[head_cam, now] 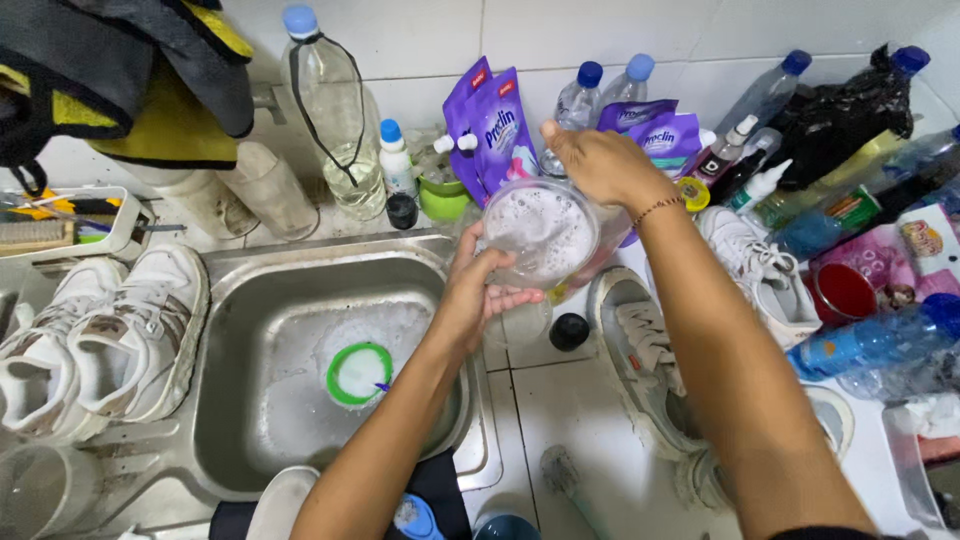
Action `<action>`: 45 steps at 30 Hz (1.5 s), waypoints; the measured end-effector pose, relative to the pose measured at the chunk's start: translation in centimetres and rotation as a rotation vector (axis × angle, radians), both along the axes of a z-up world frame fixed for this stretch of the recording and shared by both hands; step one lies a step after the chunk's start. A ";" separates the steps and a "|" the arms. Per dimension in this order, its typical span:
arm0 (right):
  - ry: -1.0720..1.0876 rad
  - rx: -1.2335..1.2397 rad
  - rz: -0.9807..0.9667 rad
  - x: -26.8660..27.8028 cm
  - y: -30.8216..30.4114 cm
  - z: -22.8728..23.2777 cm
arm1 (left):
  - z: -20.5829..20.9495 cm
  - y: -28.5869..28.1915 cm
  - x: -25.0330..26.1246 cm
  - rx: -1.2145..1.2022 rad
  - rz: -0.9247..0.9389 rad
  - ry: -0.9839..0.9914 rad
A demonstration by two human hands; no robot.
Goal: The person cleans a shoe by mixing cleaning solution in a cup, dipping a brush into the mixture, and scrubbing the surface and sole of the shoe over a sink.
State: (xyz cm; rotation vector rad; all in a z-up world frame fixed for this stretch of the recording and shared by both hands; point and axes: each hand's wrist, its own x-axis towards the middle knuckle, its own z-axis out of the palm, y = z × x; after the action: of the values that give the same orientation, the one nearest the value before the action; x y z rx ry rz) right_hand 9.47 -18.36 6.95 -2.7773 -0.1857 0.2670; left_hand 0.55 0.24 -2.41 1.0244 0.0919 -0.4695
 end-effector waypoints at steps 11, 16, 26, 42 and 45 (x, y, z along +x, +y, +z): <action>-0.012 0.066 -0.087 -1.2 0.0 -0.4 | 0.0 -0.1 -0.6 0.007 -0.004 0.026; 0.035 -0.018 -0.034 -1.9 0.5 1.5 | 0.1 0.0 -0.4 0.012 0.008 -0.004; -0.030 0.015 -0.068 -1.7 0.2 0.4 | 0.8 -0.2 -0.5 0.031 -0.002 -0.014; 0.080 -0.062 -0.054 -2.7 1.0 1.8 | 0.8 0.0 -0.4 0.007 -0.023 0.014; 0.070 -0.054 -0.047 -2.4 0.8 2.4 | 0.2 0.0 -0.1 -0.004 -0.029 -0.014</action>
State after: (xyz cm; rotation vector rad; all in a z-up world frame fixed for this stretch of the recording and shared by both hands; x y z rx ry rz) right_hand 7.08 -17.53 9.37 -2.8162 -0.0971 0.3619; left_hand 0.42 0.20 -2.26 1.0260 0.0638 -0.4883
